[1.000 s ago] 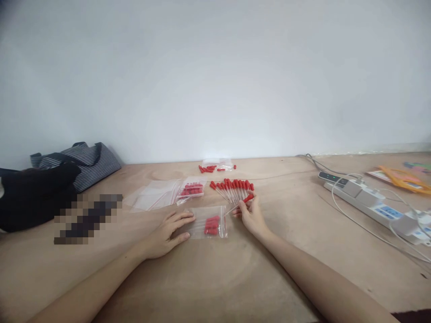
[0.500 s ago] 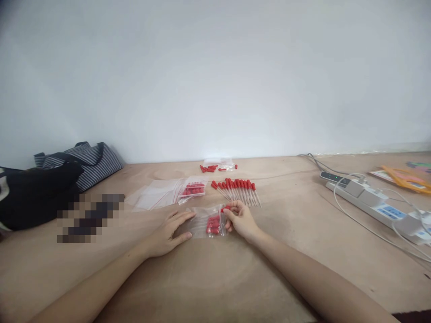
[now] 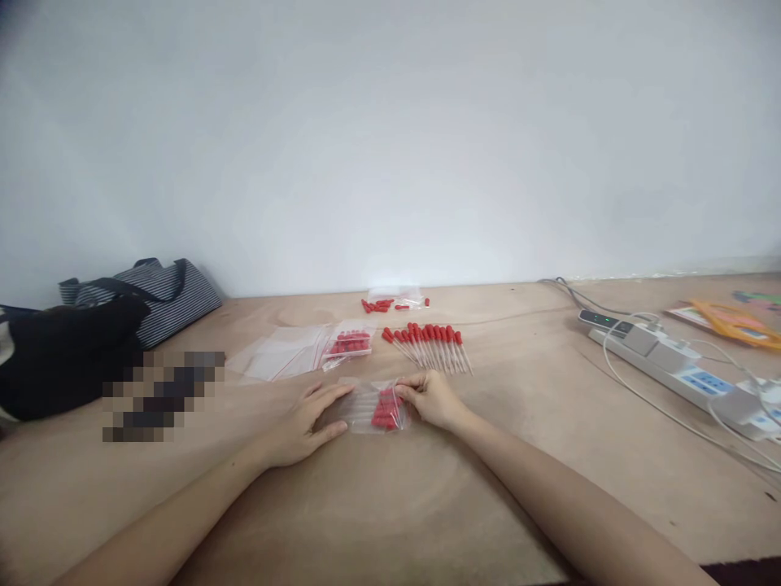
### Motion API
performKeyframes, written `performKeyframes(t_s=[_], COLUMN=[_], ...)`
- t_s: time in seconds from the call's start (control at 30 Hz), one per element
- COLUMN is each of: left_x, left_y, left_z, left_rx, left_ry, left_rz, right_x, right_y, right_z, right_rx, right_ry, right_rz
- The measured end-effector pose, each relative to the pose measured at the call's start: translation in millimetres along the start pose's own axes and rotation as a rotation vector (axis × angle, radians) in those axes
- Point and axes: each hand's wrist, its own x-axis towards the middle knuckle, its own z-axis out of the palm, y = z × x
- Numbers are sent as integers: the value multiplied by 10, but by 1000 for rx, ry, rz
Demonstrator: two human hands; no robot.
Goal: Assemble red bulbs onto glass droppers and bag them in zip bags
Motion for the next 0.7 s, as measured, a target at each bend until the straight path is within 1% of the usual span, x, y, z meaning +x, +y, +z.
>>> performKeyframes(t_s=[0.07,0.1,0.2,0.27,0.37,0.47,0.53,0.63,0.7], left_x=[0,0,3,5,6,2,0,-1,-2], left_y=[3,8,30,40,35,18,11,9,7], left_z=[-5,-10,-28,-35,-33,-26,-23,-20,-15], left_rx=[1,3,10,11,10,11,12,14,16], left_ry=[-6,-10,-24,-30,-24,-13,-9,-10,-8], left_rz=[-5,-7,-2,3,19,38,41,36,33], right_x=[-5,-2,40,108,275,492,632,797,869], right_y=[-3,-5,-11,-25,-79,-155,-196,-228,-236], right_z=[5,5,-45,-143,-344,-475,-474,-379,-311], right_rx=[-103,-167,-338,-418,-508,-597,-663,-740,-771], right_ry=[16,52,192,237,280,380,441,508,531], right_rz=[-69,-76,-3,46,81,146,207,306,359])
